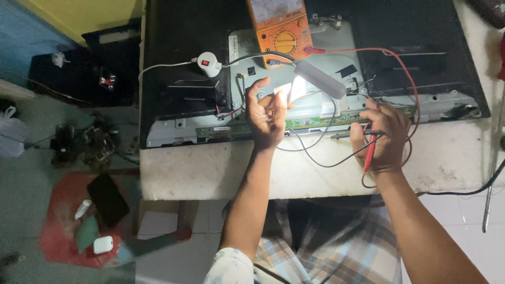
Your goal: Using a multimeter to test electrical points on a circuit board inside a disassembled television for diagnostic purposes.
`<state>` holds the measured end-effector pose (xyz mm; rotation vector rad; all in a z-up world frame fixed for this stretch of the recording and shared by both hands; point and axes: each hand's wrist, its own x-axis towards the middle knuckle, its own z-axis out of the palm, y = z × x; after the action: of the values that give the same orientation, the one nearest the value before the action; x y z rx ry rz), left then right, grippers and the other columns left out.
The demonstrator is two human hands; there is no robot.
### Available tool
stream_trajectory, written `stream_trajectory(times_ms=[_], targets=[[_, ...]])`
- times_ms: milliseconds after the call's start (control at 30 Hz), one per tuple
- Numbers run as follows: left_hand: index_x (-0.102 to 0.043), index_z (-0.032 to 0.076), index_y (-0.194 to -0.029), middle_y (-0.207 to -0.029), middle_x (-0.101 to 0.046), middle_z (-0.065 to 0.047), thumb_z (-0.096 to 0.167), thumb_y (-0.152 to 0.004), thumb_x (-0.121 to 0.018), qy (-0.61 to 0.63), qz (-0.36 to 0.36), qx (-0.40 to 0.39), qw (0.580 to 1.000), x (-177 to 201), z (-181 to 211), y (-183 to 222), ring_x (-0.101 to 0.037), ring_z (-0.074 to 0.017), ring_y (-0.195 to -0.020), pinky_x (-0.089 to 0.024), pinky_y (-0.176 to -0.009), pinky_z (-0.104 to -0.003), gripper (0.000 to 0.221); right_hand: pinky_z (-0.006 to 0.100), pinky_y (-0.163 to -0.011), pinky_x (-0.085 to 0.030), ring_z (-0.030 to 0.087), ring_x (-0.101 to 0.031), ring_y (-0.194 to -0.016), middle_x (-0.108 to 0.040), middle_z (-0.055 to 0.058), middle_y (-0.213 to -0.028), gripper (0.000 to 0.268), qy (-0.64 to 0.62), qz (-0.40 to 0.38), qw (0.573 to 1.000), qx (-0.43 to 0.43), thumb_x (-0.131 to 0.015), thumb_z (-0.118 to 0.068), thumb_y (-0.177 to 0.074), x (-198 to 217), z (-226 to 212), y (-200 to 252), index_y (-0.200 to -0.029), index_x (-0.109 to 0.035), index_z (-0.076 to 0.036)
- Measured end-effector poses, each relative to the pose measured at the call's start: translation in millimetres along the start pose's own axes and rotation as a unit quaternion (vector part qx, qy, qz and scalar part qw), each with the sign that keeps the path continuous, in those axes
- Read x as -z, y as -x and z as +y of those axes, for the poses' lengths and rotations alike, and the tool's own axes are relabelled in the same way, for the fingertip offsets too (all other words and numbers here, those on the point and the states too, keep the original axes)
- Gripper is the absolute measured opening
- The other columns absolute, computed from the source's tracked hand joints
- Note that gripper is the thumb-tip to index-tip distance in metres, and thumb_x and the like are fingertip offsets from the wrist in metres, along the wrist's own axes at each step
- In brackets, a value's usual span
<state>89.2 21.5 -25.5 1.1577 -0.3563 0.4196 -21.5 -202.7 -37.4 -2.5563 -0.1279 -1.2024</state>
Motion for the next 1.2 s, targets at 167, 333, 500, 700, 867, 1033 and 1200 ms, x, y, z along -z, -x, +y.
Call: stream_trajectory(times_ms=[167, 333, 500, 700, 867, 1033, 1200], targets=[[-0.053, 0.006, -0.137, -0.084, -0.076, -0.017, 0.009, -0.1, -0.064, -0.016, -0.002, -0.008, 1.0, 0.8, 6.3, -1.1, -0.077, -0.0186, -0.074, -0.067, -0.07, -0.029, 0.039, 0.04, -0.098, -0.042, 0.028, -0.068, -0.117, -0.072, 0.007, -0.126, 0.027, 0.0, 0.0, 1.0, -0.001, -0.064, -0.042, -0.1, 1.6, -1.9, -0.3, -0.108, -0.067, -0.016], [-0.053, 0.004, -0.141, -0.122, -0.069, -0.02, 0.004, -0.102, -0.063, -0.049, 0.009, -0.083, 0.995, 4.6, 6.2, -1.5, -0.073, -0.0319, -0.108, -0.064, -0.09, -0.044, 0.04, 0.04, -0.1, -0.041, 0.027, -0.067, -0.118, -0.072, 0.007, -0.127, 0.026, -0.001, 0.003, 1.0, 0.003, -0.064, -0.041, -0.1, 2.2, -3.3, -1.8, -0.108, -0.066, -0.016], [-0.049, 0.01, -0.139, -0.117, -0.075, -0.017, 0.019, -0.106, -0.066, -0.019, -0.004, -0.014, 1.0, -1.5, 33.8, -18.5, -0.07, -0.0232, -0.117, -0.053, -0.108, -0.044, 0.038, 0.04, -0.1, -0.041, 0.027, -0.067, -0.117, -0.072, 0.005, -0.127, 0.027, 0.006, 0.002, 1.0, 0.001, -0.066, -0.043, -0.098, -0.3, 1.1, 0.4, -0.108, -0.067, -0.017], [-0.053, 0.002, -0.128, -0.117, -0.063, -0.021, 0.012, -0.102, -0.066, -0.017, -0.074, 0.085, 0.994, -4.8, 23.4, -8.1, -0.071, -0.0411, -0.108, -0.06, -0.094, -0.052, 0.031, 0.04, -0.099, -0.043, 0.026, -0.067, -0.115, -0.072, 0.005, -0.125, 0.029, 0.009, 0.003, 1.0, -0.005, -0.064, -0.045, -0.098, -1.3, 1.3, 1.7, -0.108, -0.067, -0.018], [-0.052, 0.003, -0.124, -0.111, -0.06, -0.017, 0.013, -0.103, -0.064, -0.029, -0.078, 0.081, 0.993, -5.0, 23.0, -8.5, -0.073, -0.0376, -0.103, -0.063, -0.087, -0.049, 0.026, 0.039, -0.101, -0.042, 0.024, -0.067, -0.115, -0.073, 0.004, -0.125, 0.028, 0.011, 0.012, 1.0, -0.004, -0.063, -0.045, -0.099, 2.0, -2.3, -0.8, -0.107, -0.067, -0.019], [-0.054, 0.002, -0.12, -0.1, -0.069, -0.018, 0.015, -0.106, -0.056, -0.032, -0.075, 0.098, 0.992, -2.4, 25.7, -4.8, -0.075, -0.0277, -0.091, -0.067, -0.074, -0.035, 0.019, 0.039, -0.101, -0.042, 0.025, -0.067, -0.115, -0.073, 0.005, -0.125, 0.028, 0.001, 0.006, 1.0, -0.01, -0.066, -0.045, -0.097, -0.1, -0.8, 0.2, -0.108, -0.068, -0.018], [-0.049, 0.006, -0.12, -0.095, -0.069, -0.018, 0.013, -0.103, -0.056, -0.097, -0.006, 0.055, 0.994, -8.1, 18.9, -2.5, -0.076, -0.0238, -0.078, -0.065, -0.066, -0.032, 0.02, 0.039, -0.099, -0.043, 0.024, -0.067, -0.116, -0.072, 0.004, -0.126, 0.028, 0.014, 0.016, 1.0, 0.009, -0.062, -0.046, -0.101, 0.9, -1.5, -3.5, -0.107, -0.066, -0.019]])
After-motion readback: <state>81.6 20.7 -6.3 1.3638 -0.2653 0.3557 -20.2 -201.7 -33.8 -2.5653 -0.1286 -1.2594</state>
